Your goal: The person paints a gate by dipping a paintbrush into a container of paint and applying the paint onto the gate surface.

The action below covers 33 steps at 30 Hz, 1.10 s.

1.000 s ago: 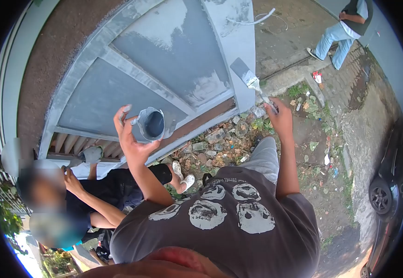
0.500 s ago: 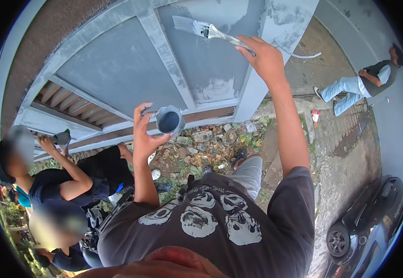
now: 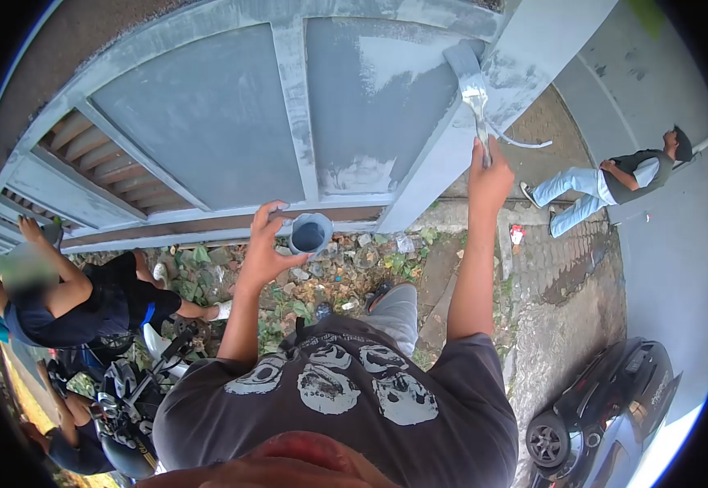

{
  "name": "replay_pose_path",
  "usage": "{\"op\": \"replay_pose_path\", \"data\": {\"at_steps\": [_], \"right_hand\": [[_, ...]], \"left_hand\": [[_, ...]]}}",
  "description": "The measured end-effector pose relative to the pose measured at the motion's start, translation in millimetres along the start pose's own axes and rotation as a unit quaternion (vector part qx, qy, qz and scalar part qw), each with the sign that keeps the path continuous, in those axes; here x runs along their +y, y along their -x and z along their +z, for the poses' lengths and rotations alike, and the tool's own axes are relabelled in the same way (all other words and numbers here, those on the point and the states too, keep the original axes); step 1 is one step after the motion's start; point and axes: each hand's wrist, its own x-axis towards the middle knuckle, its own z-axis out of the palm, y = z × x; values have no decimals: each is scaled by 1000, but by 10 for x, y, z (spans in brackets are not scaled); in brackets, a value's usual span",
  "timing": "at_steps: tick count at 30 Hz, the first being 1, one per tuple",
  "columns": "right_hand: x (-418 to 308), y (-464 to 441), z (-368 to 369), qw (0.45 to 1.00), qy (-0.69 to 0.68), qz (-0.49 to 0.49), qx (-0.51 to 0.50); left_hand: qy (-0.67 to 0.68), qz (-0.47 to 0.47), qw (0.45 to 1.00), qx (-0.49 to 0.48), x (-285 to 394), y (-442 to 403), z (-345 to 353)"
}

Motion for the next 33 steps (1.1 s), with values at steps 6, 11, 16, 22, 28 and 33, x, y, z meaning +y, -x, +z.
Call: {"op": "replay_pose_path", "data": {"at_steps": [6, 11, 16, 22, 28, 33], "right_hand": [[-246, 828, 283, 983, -171, 59, -12], [-694, 723, 636, 952, -299, 61, -26], [-738, 813, 943, 969, -225, 17, -97], [-86, 1714, 1025, 943, -94, 54, -314], [-580, 876, 401, 967, -78, 19, -243], [-1113, 270, -156, 976, -156, 35, -148]], "left_hand": [[2, -6, 1000, -22, -100, 84, 183], [-14, 14, 999, -43, -94, 101, 205], [-9, 5, 999, -36, -99, 218, 178], [-6, -7, 1000, -9, -188, 328, 155], [-22, -24, 999, -27, -144, 372, 155], [-35, -22, 999, -22, 11, 351, 156]]}}
